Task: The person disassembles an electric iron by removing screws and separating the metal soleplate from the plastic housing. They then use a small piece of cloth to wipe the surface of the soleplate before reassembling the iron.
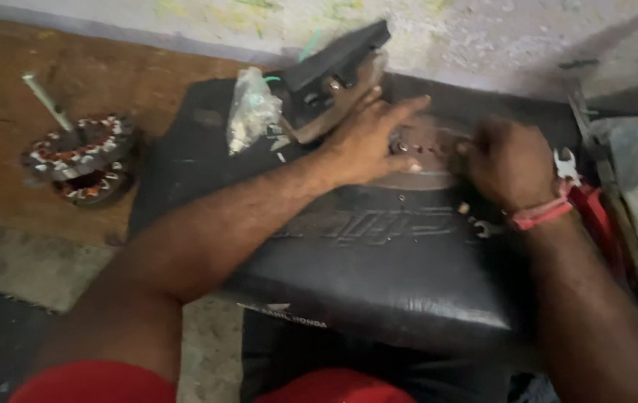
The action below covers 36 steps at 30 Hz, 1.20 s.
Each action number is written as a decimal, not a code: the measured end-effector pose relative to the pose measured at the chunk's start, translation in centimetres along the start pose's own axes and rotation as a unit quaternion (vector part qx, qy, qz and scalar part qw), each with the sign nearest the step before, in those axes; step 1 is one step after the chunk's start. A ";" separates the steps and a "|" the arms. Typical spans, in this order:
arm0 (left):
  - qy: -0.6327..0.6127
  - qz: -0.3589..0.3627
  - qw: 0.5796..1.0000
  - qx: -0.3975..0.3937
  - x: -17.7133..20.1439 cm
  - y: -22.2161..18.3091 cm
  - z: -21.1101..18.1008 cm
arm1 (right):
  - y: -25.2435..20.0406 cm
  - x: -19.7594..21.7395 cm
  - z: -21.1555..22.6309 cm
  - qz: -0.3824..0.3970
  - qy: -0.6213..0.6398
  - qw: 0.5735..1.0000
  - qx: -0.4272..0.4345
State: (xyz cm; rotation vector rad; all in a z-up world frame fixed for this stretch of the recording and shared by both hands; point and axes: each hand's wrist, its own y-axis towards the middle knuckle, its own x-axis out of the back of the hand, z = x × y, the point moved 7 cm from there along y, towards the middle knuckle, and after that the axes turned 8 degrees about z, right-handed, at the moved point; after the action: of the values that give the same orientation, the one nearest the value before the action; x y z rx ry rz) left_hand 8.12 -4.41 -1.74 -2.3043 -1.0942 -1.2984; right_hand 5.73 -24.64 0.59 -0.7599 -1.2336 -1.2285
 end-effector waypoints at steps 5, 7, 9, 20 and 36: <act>0.001 -0.047 0.997 -0.066 0.7 0.0 -1.2 | 0.5 0.9 -0.2 -0.048 -0.004 0.999 -0.005; -0.004 -0.044 0.997 -0.070 0.8 -0.2 -1.2 | 0.0 2.7 -0.3 -0.107 0.086 0.990 0.040; -0.031 -0.042 0.995 -0.080 1.3 -0.6 -1.1 | -0.3 4.8 -2.3 -0.187 0.309 0.932 0.014; 0.130 -0.186 0.949 -0.218 2.5 -2.2 -5.6 | -2.1 2.1 -3.6 -0.110 0.495 0.861 0.039; -0.069 -0.344 0.928 -0.126 10.5 -0.6 -4.6 | -2.3 6.7 -5.4 -0.208 0.503 0.838 -0.031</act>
State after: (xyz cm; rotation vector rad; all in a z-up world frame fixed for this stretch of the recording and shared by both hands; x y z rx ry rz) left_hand 8.09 -1.58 9.37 -2.2947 -2.0168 -1.5951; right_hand 4.26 -31.99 5.32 0.1923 -0.4607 -1.6965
